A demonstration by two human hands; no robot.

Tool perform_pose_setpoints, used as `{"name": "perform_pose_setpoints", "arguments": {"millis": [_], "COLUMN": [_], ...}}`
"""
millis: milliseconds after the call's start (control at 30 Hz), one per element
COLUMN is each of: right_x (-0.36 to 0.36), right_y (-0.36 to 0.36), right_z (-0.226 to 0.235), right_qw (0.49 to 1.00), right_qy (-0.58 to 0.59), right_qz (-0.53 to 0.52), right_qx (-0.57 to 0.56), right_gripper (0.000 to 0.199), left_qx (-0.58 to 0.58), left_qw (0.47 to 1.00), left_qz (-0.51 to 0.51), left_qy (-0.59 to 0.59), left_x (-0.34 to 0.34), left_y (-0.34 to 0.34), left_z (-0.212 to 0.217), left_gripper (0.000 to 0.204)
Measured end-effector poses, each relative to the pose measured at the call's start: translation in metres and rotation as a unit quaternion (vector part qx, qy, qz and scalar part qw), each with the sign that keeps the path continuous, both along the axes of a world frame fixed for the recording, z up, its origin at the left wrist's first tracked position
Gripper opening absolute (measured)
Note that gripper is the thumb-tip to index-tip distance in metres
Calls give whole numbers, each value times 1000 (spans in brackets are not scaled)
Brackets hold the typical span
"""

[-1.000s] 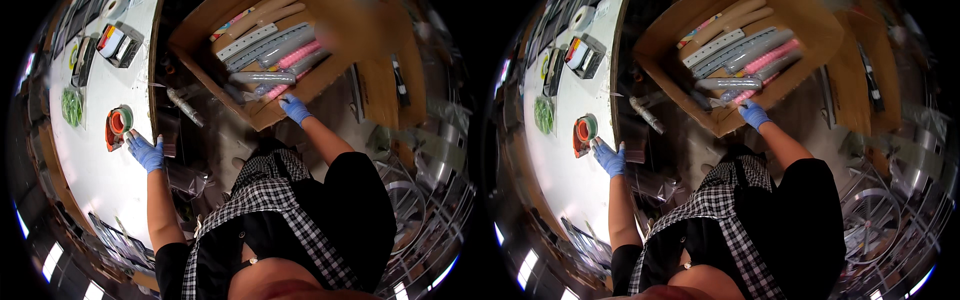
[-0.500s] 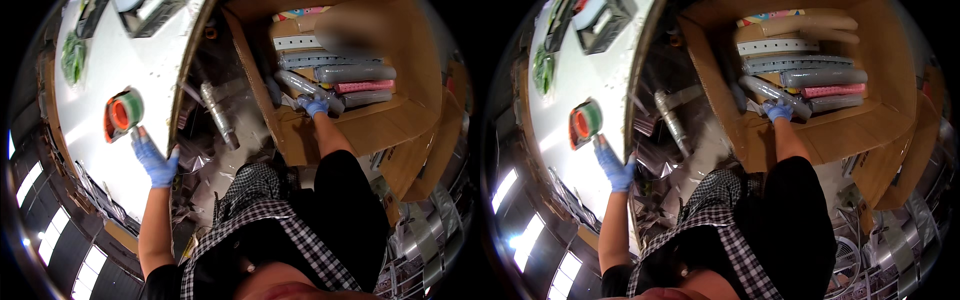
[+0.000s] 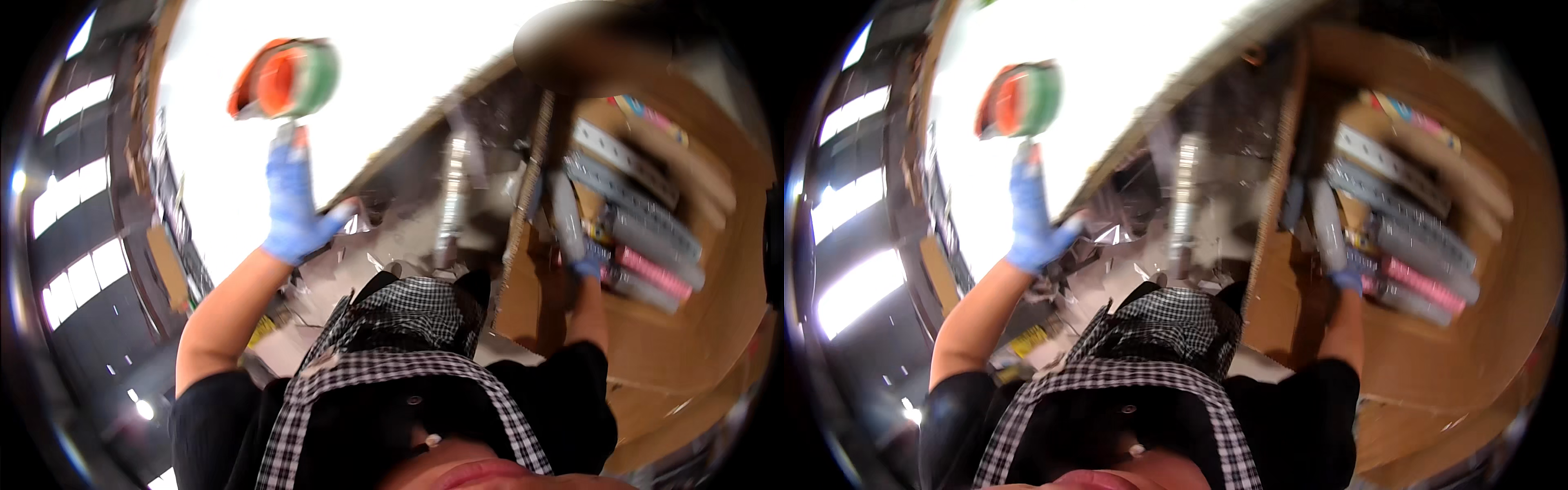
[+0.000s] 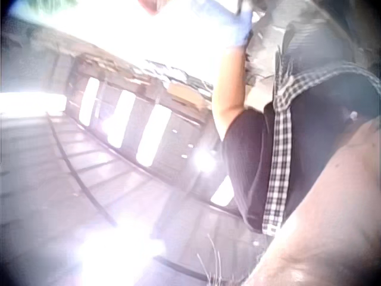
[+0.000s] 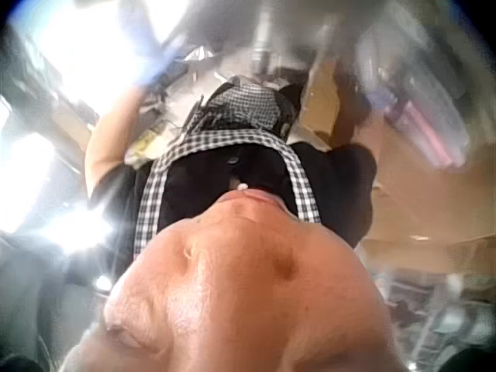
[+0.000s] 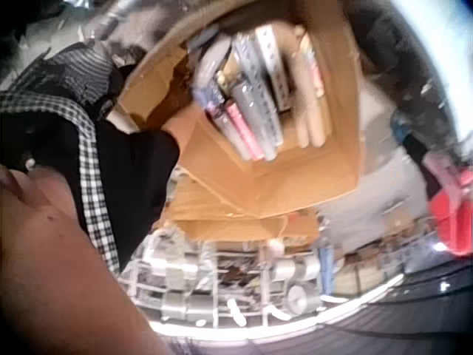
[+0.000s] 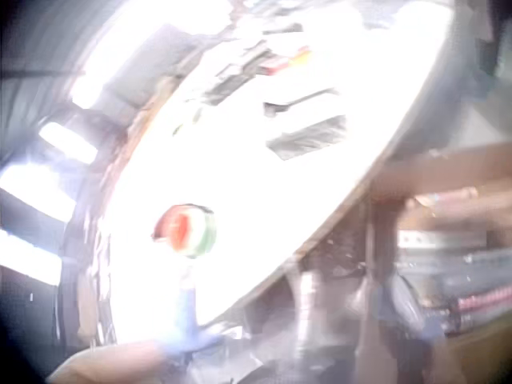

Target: The person wraps cylindrical objects in bubble wrap, places them into black plastic bags, seals the bags with tape, and affixes shipping labels. The person repeats this process for several items, placing the finished packages into a cardboard box.

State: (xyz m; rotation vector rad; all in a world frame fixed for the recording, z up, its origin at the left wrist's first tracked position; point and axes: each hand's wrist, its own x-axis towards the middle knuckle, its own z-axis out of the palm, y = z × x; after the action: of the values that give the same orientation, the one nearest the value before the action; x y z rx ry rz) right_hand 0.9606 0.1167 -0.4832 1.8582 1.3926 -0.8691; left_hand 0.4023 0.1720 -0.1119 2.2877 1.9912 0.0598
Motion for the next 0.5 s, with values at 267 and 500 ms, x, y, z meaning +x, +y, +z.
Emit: {"name": "perform_pose_setpoints", "arguments": {"millis": [267, 500], "right_x": [33, -67], "right_y": [-30, 4], "right_z": [184, 428], "right_qw": [966, 787], "right_qy": [89, 251], "right_qz": [-234, -341], "right_qx": [66, 448], "right_gripper": [69, 63], "left_qx": [8, -10], "left_qw": [984, 983], "left_qz": [99, 61], "left_qy": [-148, -173], "left_x": [-13, -23], "left_y": [-36, -45], "left_z": [19, 36], "left_gripper": [102, 92]}}
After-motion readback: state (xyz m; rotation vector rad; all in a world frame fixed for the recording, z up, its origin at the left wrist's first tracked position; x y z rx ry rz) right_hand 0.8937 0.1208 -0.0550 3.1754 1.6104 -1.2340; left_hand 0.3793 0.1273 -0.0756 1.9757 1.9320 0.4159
